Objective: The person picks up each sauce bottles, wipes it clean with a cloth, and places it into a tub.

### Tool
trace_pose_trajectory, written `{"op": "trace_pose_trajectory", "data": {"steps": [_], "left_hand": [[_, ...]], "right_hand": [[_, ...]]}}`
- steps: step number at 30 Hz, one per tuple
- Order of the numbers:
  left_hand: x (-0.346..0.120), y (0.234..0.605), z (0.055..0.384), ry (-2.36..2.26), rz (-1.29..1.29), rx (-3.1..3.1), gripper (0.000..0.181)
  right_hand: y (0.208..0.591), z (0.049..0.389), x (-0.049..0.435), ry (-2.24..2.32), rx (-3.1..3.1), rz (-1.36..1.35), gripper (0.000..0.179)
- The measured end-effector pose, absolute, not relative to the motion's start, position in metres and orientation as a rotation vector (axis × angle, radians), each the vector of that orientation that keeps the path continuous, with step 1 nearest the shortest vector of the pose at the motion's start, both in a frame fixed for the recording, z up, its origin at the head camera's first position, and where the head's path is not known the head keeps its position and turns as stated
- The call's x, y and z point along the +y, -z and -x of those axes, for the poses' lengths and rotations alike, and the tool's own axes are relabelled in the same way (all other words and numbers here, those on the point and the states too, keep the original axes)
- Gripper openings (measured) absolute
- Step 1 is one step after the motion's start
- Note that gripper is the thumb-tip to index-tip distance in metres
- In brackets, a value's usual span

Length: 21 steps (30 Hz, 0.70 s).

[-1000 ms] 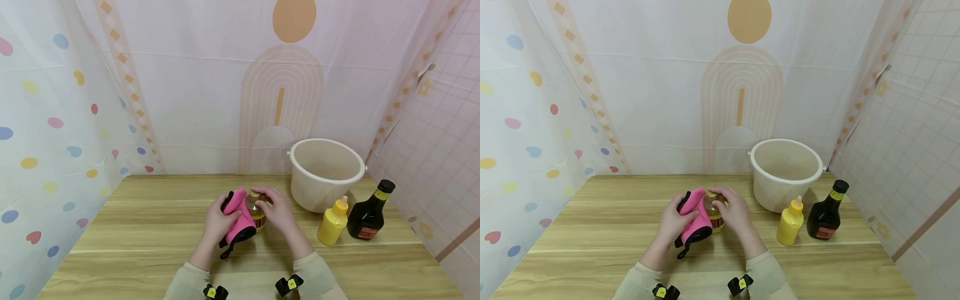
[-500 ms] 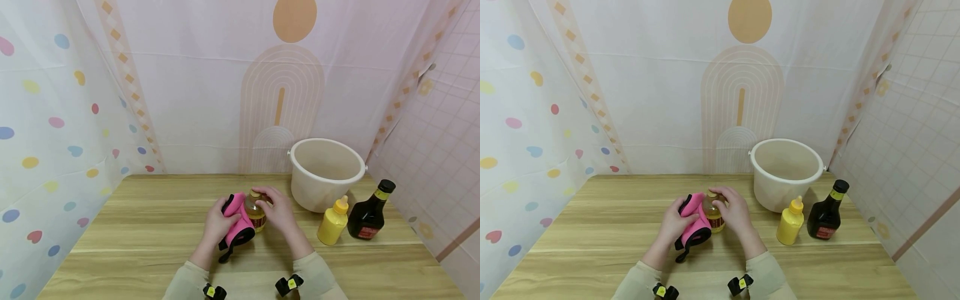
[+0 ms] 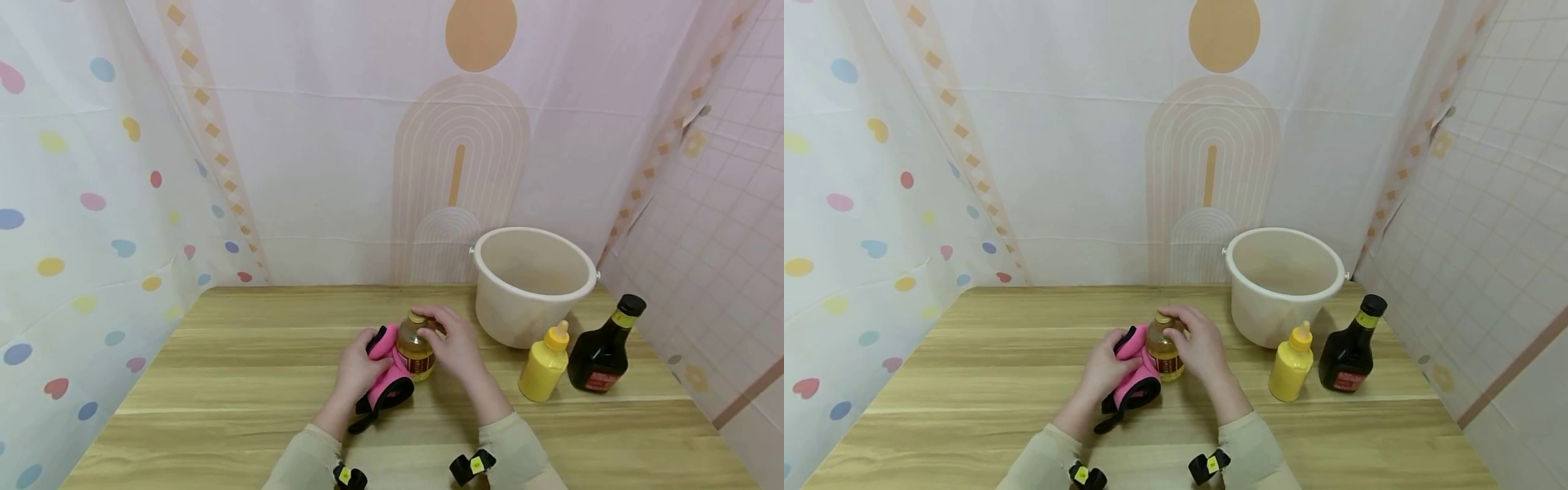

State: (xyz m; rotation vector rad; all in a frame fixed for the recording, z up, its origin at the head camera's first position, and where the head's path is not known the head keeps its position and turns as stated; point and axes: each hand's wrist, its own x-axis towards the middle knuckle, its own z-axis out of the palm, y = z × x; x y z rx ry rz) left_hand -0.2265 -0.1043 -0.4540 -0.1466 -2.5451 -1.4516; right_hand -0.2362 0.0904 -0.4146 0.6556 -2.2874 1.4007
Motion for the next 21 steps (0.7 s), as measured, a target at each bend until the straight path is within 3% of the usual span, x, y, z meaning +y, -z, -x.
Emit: {"op": "trace_pose_trajectory", "data": {"steps": [21], "left_hand": [[-0.1058, 0.4441, 0.2341, 1.084, 0.233, -2.749, 0.034]], "right_hand": [[0.4136, 0.2355, 0.0899, -1.423, -2.297, -0.646, 0.033]]}}
